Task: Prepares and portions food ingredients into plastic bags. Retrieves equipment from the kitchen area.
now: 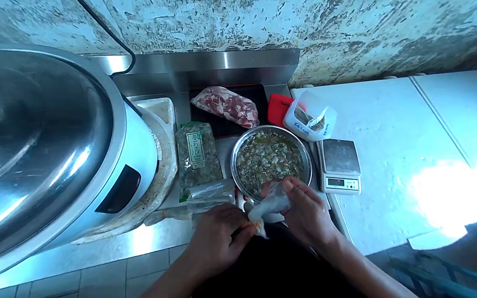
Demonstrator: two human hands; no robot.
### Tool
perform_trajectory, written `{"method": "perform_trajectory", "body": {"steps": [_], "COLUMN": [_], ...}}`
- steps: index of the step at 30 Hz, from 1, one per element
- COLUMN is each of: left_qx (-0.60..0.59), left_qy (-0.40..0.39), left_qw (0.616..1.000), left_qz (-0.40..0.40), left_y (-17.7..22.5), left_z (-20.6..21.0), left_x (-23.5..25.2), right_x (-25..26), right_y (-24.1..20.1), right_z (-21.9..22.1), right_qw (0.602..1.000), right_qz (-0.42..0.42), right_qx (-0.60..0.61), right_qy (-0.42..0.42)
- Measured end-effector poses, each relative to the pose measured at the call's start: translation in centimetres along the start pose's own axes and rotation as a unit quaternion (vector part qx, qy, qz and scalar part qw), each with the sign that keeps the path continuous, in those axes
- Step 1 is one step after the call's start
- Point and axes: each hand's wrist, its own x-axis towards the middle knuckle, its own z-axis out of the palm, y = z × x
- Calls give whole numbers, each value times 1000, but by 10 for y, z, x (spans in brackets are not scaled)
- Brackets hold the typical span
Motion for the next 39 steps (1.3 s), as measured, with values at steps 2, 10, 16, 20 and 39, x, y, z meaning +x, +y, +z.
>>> {"method": "perform_trajectory", "body": {"steps": [2,10,16,20,39], "left_qx": [-52,-167,14,-158,-564], "left_qy": [18,66,141,107,-215], "left_qw": [998,981,988,980,798], "left_qz": [-7,-73,-65,-57,4], "left_y": [0,9,21,19,15], "left_z": [-3,-25,-5,-12,-51], "left_x": [1,8,16,16,30], "right_x": [3,7,0,14,15], "right_y": [-8,-8,-11,-10,-26], "right_z": [8,2,34,24,18], "right_qw": [992,987,964,972,932], "right_qz": [32,-50,-28,-29,-74], "right_qx": [78,144,-264,-231,119], "right_qy": [95,-46,-15,-22,-334]}}
